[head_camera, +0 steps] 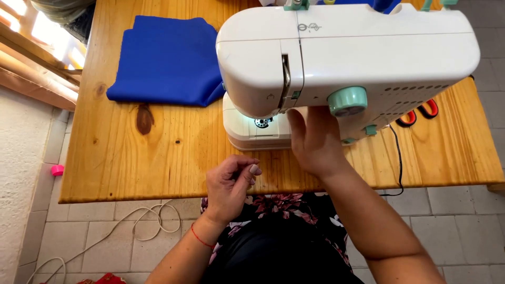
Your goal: Threading a sewing machine and setting up the bobbin for use.
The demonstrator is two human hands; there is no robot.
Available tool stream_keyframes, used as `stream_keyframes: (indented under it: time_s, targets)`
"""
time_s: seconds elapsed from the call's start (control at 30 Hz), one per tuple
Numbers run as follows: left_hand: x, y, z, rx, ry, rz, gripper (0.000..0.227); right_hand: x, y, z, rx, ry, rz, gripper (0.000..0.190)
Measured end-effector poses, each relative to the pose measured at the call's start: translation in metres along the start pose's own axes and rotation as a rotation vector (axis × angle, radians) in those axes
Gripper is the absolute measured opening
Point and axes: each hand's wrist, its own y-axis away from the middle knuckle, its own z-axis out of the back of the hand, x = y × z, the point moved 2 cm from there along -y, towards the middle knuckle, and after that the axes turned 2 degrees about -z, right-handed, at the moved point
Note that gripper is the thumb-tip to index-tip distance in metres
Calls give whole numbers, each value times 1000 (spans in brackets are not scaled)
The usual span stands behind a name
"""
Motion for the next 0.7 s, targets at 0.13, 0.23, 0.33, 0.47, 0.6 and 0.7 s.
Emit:
stream_keyframes:
  time_s: [0.13,0.23,0.33,0.47,0.6,0.7]
  targets:
    - [0,0,0,0,5,-2,6,-11,10,-7,210,-19,-137,26]
    - [-1,0,-1,0,15,-1,7,9,9,16,182,-7,-148,30]
    - [-4,2,0,-22,39,26,11,28,16,61,84,-124,-53,41]
    - [-2,8,-3,-65,71,116,15,-13,49,104,-29,-265,-121,16]
    - [-7,11,-7,-45,10,-14,7,-141,65,136,-109,316,-203,32]
    - [-11,13,-12,-40,-115,-137,2,-208,41,123,276,345,-365,23]
